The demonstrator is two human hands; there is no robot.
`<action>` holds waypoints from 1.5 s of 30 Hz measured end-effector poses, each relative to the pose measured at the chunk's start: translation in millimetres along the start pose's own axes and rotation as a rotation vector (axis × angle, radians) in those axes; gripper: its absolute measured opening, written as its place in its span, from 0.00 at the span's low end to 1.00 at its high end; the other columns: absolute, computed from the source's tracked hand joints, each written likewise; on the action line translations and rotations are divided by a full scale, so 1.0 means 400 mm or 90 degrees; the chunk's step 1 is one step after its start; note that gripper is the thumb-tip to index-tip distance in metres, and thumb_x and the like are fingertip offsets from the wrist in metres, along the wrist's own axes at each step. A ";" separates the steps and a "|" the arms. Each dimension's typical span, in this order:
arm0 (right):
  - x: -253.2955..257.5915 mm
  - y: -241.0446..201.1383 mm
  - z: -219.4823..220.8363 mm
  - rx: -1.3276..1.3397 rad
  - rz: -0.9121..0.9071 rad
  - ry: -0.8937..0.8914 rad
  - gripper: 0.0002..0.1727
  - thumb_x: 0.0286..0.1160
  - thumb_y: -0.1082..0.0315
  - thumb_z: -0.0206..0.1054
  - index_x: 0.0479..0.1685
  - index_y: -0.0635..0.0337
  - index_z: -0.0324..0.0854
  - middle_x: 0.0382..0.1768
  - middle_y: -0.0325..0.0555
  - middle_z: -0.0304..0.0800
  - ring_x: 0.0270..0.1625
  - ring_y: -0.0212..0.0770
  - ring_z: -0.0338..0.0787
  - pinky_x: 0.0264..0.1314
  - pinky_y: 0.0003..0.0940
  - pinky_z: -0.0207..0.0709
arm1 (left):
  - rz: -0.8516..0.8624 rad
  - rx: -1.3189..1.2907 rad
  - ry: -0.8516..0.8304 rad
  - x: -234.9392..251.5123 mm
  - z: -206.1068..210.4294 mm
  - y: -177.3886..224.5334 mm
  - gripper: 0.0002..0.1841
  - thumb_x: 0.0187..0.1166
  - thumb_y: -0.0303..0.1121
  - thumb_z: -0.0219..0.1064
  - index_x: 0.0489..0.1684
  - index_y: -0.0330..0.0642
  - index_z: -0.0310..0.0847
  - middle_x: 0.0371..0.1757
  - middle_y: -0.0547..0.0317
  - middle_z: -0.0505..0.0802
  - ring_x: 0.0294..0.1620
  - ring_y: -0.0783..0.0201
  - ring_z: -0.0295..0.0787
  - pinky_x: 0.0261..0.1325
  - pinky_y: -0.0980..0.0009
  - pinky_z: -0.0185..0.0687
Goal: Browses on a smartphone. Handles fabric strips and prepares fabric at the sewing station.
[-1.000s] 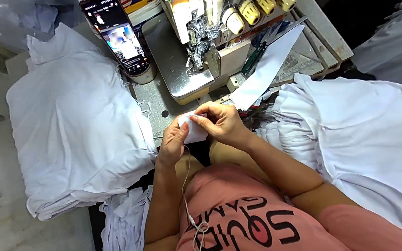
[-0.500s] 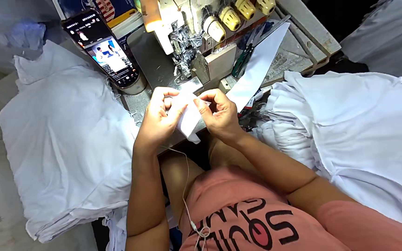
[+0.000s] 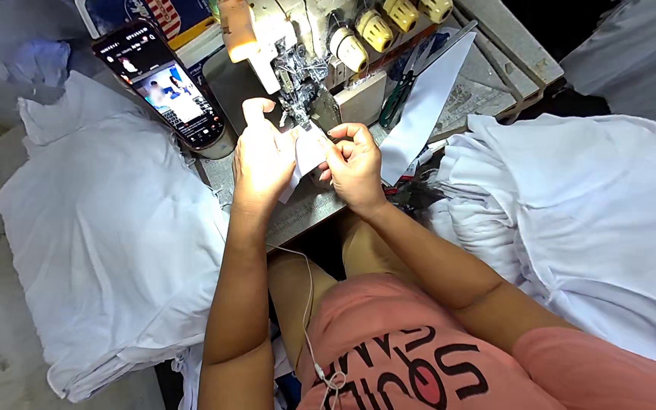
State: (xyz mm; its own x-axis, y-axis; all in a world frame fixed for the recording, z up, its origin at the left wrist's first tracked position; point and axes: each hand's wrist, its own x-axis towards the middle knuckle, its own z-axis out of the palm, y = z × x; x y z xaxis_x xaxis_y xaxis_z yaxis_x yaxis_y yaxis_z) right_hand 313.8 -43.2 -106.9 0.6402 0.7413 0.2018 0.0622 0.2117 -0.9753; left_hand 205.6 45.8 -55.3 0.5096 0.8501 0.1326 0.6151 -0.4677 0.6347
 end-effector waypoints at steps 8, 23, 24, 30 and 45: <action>0.016 -0.007 0.002 -0.028 0.020 0.009 0.12 0.79 0.73 0.69 0.54 0.65 0.73 0.16 0.30 0.79 0.16 0.22 0.81 0.23 0.19 0.81 | -0.028 0.062 0.040 0.006 0.003 0.014 0.24 0.87 0.40 0.60 0.76 0.36 0.68 0.36 0.50 0.86 0.34 0.52 0.83 0.42 0.50 0.77; -0.036 0.007 -0.038 0.009 0.030 -0.160 0.05 0.86 0.70 0.62 0.46 0.63 0.81 0.22 0.31 0.88 0.22 0.20 0.86 0.26 0.16 0.82 | 0.100 -0.080 0.231 -0.136 0.003 0.027 0.18 0.87 0.31 0.64 0.69 0.30 0.72 0.36 0.54 0.87 0.33 0.72 0.83 0.40 0.78 0.80; -0.037 0.005 -0.043 0.018 0.055 -0.194 0.08 0.88 0.69 0.60 0.47 0.64 0.82 0.25 0.33 0.90 0.24 0.22 0.87 0.29 0.18 0.83 | 0.118 -0.088 0.214 -0.159 0.005 0.033 0.18 0.86 0.30 0.64 0.68 0.30 0.72 0.39 0.51 0.88 0.36 0.70 0.85 0.42 0.77 0.83; -0.033 -0.025 -0.070 0.235 0.303 -0.319 0.25 0.96 0.57 0.38 0.47 0.52 0.85 0.32 0.28 0.89 0.33 0.19 0.86 0.42 0.17 0.82 | 0.269 -0.149 0.184 -0.231 0.098 0.036 0.14 0.83 0.26 0.65 0.60 0.25 0.75 0.38 0.45 0.89 0.40 0.65 0.89 0.48 0.76 0.84; 0.046 -0.017 -0.111 0.260 0.199 -0.087 0.18 0.96 0.63 0.42 0.38 0.48 0.77 0.24 0.26 0.80 0.22 0.21 0.77 0.24 0.16 0.71 | 0.098 -0.020 0.106 -0.231 -0.017 -0.147 0.14 0.87 0.34 0.63 0.47 0.31 0.89 0.43 0.43 0.93 0.40 0.56 0.91 0.46 0.61 0.87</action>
State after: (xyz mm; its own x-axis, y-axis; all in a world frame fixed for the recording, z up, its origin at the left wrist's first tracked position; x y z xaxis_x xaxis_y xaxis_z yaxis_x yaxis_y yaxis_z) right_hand 359.1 -59.3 -100.6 0.4730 0.8792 -0.0568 -0.4365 0.1778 -0.8820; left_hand 118.3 -3.4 -99.9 0.4881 0.7986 0.3521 0.5169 -0.5895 0.6207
